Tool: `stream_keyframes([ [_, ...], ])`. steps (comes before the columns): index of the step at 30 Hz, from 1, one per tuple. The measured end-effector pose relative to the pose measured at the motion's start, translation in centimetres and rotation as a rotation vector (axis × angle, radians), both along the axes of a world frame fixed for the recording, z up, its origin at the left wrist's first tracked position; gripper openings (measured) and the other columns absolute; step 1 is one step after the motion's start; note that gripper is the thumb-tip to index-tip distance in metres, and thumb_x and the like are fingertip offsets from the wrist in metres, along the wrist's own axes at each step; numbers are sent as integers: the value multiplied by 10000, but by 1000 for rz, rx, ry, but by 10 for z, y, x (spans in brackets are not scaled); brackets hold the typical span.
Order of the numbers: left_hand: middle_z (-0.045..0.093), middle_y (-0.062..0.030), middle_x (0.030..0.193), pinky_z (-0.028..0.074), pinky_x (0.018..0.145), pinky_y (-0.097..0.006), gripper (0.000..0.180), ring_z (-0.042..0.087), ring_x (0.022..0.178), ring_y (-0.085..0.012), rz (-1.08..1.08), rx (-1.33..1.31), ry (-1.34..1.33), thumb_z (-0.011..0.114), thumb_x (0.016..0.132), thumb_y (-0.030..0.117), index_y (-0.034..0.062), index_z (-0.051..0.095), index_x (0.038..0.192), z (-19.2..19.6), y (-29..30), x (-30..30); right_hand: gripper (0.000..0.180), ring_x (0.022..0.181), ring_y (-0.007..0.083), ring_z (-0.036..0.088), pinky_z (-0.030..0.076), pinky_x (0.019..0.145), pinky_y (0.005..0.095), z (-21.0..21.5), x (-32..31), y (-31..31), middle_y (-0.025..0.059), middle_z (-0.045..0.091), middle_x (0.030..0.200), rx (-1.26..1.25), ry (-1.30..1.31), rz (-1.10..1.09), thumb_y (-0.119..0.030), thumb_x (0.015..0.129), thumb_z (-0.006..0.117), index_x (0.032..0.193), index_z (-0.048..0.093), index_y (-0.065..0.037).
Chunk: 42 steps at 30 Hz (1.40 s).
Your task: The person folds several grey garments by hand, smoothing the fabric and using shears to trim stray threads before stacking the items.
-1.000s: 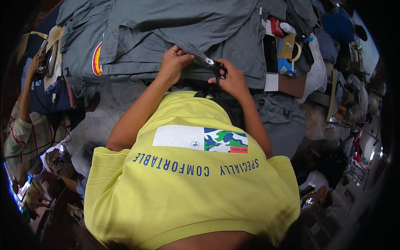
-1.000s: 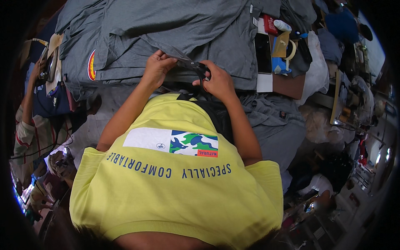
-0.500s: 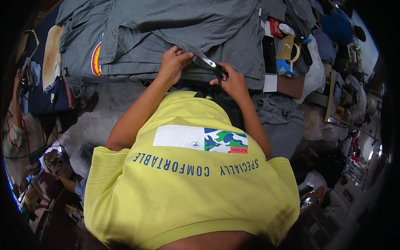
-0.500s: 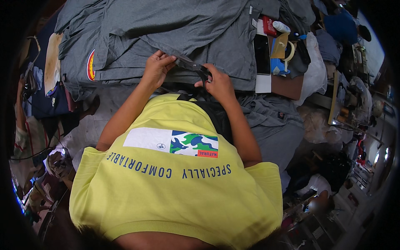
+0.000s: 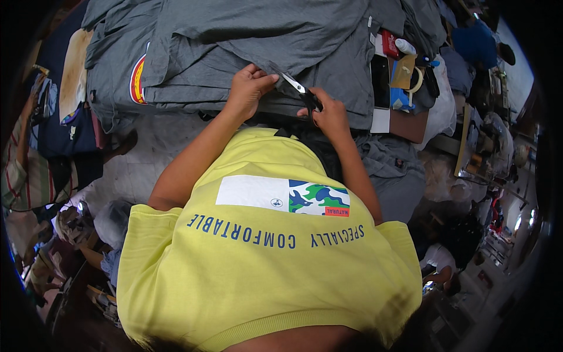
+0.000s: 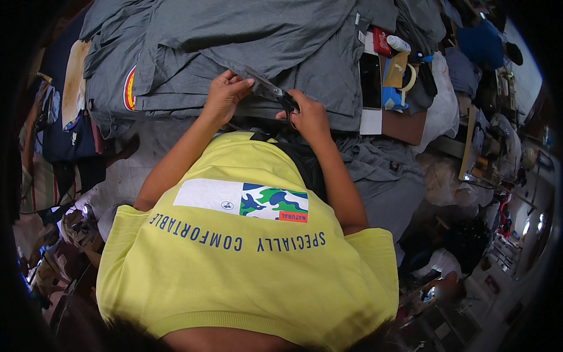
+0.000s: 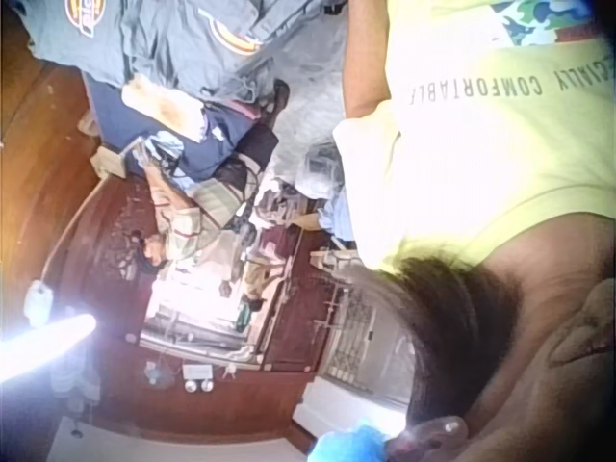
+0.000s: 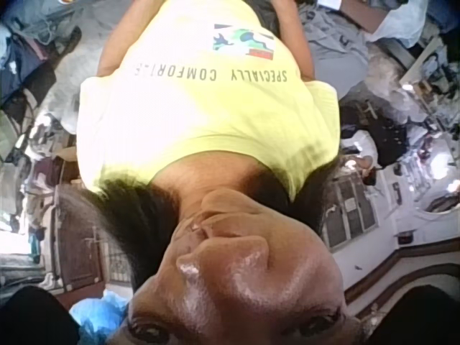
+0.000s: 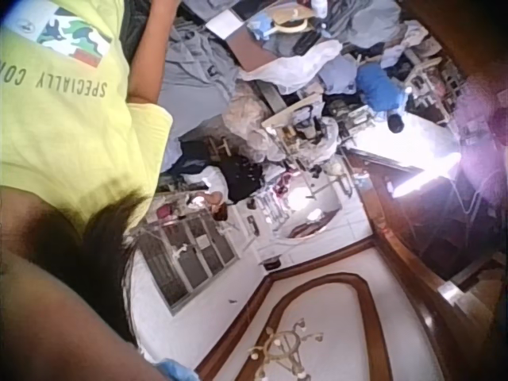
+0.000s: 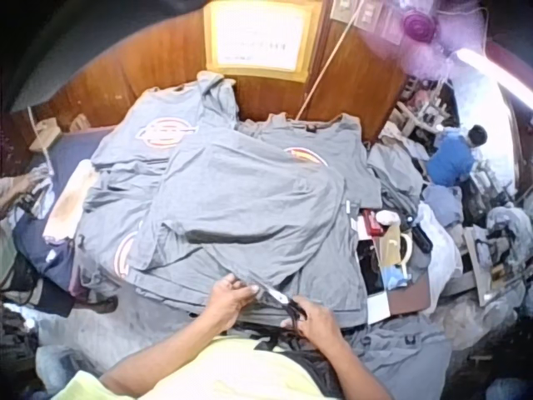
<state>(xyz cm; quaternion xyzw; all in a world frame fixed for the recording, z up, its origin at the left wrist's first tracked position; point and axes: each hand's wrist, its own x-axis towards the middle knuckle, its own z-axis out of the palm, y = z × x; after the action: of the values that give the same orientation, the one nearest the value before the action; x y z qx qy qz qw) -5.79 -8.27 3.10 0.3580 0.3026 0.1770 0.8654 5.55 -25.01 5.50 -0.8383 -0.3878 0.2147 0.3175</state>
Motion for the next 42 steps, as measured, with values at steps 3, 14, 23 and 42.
stream_keyframes([
  [3, 609, -55, 864, 494, 685, -228, 233, 595, 767, -121, -1, -7, -4, 612, 736, -40, 15, 522, 944, -2, 0, 1, 499, 551, 242, 555, 420, 520, 336, 4, -2, 1, 92, 535, 603, 4, -46, 2, -280, 578, 773, 993, 551, -115],
  [14, 606, -62, 894, 494, 680, -223, 254, 593, 774, -119, -17, 8, -13, 620, 732, -37, -2, 520, 963, 0, -1, 2, 400, 547, 246, 579, 426, 507, 332, 10, -1, 12, 94, 575, 609, -18, -90, 15, -182, 621, 743, 967, 562, -97],
  [23, 470, 12, 711, 452, 635, -225, 200, 510, 650, -90, -65, 44, 41, 645, 730, 4, 59, 473, 815, 0, 2, 7, 389, 587, 140, 589, 426, 514, 265, -10, 10, -9, 133, 625, 731, 295, 38, -170, -76, 682, 716, 1017, 530, -11],
  [42, 531, 5, 810, 480, 684, -264, 114, 533, 729, -99, -514, 26, 15, 598, 810, 102, 74, 526, 893, 1, -1, 32, 244, 760, 349, 607, 488, 627, 440, -37, 106, -72, 176, 597, 824, -380, -430, -736, -98, 743, 532, 981, 527, -45],
])
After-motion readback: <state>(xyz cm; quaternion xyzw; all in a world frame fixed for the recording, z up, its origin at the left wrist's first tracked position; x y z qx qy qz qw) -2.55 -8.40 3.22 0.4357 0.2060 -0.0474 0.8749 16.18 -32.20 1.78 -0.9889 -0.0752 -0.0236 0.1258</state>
